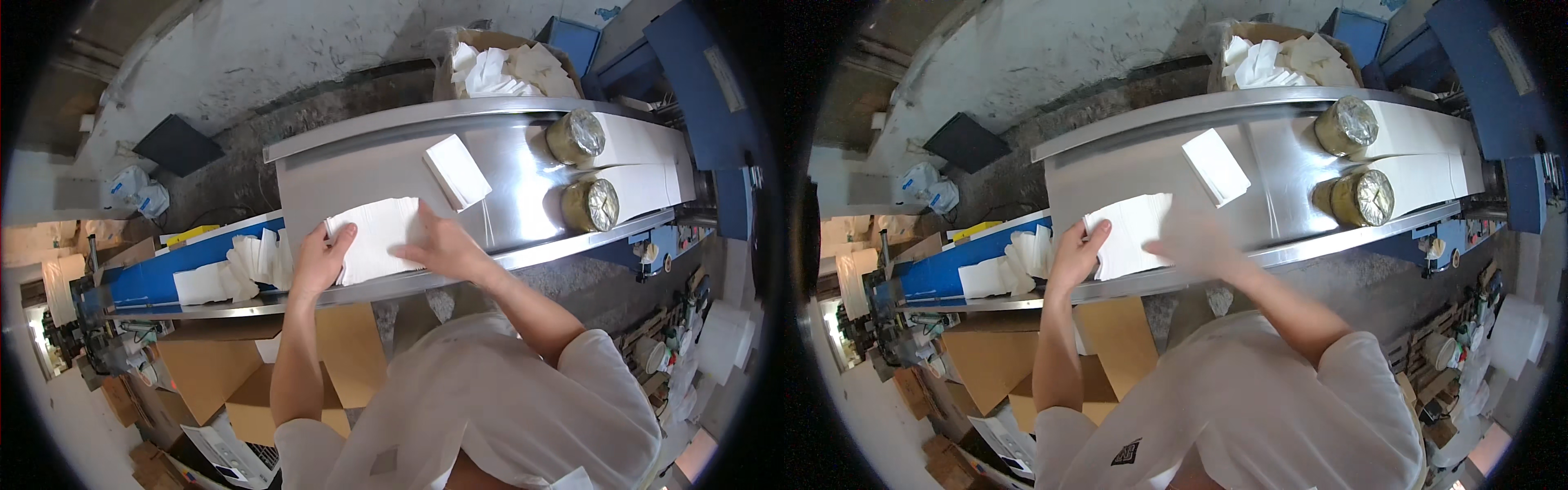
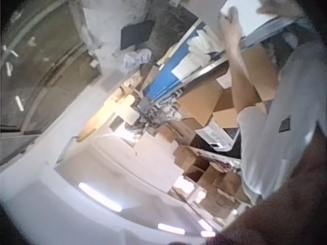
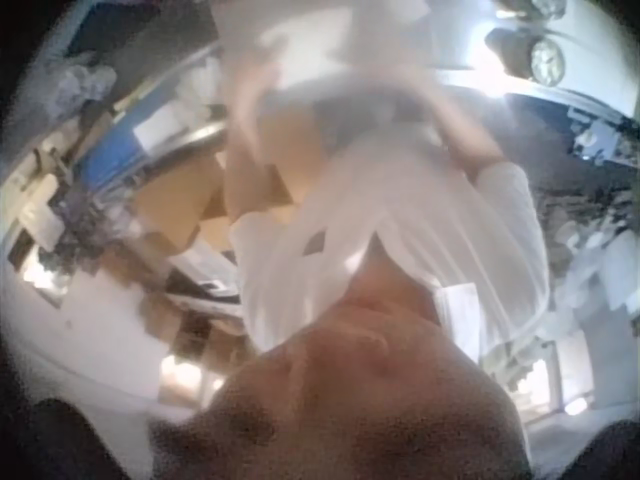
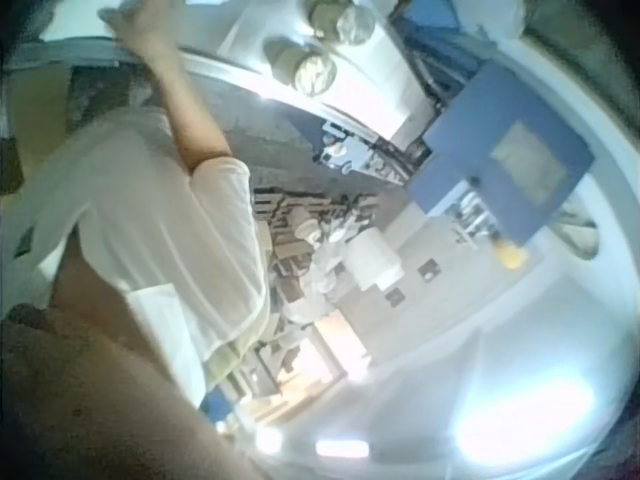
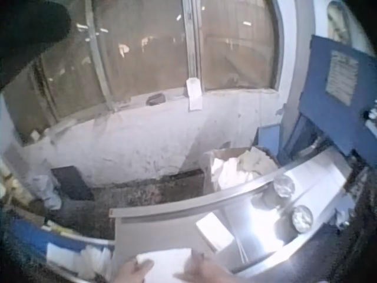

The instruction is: Packing finished white rectangular items from a machine output into a large cardboard shipping box.

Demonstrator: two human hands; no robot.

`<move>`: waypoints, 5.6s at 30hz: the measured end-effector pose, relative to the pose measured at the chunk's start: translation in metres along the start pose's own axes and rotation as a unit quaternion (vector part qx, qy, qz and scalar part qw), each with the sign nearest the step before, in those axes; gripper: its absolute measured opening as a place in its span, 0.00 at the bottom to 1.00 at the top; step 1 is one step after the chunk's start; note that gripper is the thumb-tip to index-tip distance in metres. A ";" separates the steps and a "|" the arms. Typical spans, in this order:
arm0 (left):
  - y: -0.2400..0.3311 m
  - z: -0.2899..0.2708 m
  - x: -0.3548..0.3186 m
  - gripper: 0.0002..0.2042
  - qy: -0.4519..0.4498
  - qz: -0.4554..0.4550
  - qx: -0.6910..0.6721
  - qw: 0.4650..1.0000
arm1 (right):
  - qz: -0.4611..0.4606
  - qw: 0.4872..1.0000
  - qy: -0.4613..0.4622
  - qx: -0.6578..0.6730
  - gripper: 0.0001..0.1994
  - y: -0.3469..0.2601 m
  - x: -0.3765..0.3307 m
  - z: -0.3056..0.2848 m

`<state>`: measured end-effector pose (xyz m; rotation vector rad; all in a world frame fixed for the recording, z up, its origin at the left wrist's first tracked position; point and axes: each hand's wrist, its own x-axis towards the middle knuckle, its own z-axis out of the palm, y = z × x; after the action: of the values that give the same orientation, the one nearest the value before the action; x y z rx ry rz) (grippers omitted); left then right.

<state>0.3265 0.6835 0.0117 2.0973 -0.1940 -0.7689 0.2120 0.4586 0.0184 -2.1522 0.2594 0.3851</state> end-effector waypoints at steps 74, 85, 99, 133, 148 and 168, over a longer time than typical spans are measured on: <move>-0.009 0.018 -0.034 0.41 0.070 0.064 -0.027 0.995 | -0.053 0.989 0.135 0.033 0.49 0.020 -0.016 0.015; -0.025 0.057 -0.033 0.38 0.170 0.058 -0.024 0.984 | -0.078 0.994 0.065 -0.027 0.52 -0.002 -0.025 0.006; 0.030 -0.016 -0.016 0.33 -0.143 -0.034 0.021 0.989 | -0.154 0.986 0.033 -0.057 0.37 -0.014 -0.006 -0.050; 0.015 0.046 -0.028 0.28 0.101 0.017 -0.240 0.965 | -0.234 0.969 0.033 0.069 0.28 0.003 0.010 -0.021; 0.012 -0.008 0.017 0.45 -0.069 -0.167 -0.177 0.967 | 0.054 0.989 -0.003 0.136 0.34 0.019 0.047 -0.042; 0.008 0.097 0.000 0.40 0.217 0.105 -0.161 0.957 | -0.051 0.962 0.135 0.231 0.42 0.034 0.047 0.027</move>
<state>0.2706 0.6123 -0.0232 1.8422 -0.0445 -0.1855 0.2399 0.4599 -0.0390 -1.7418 0.3515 -0.0355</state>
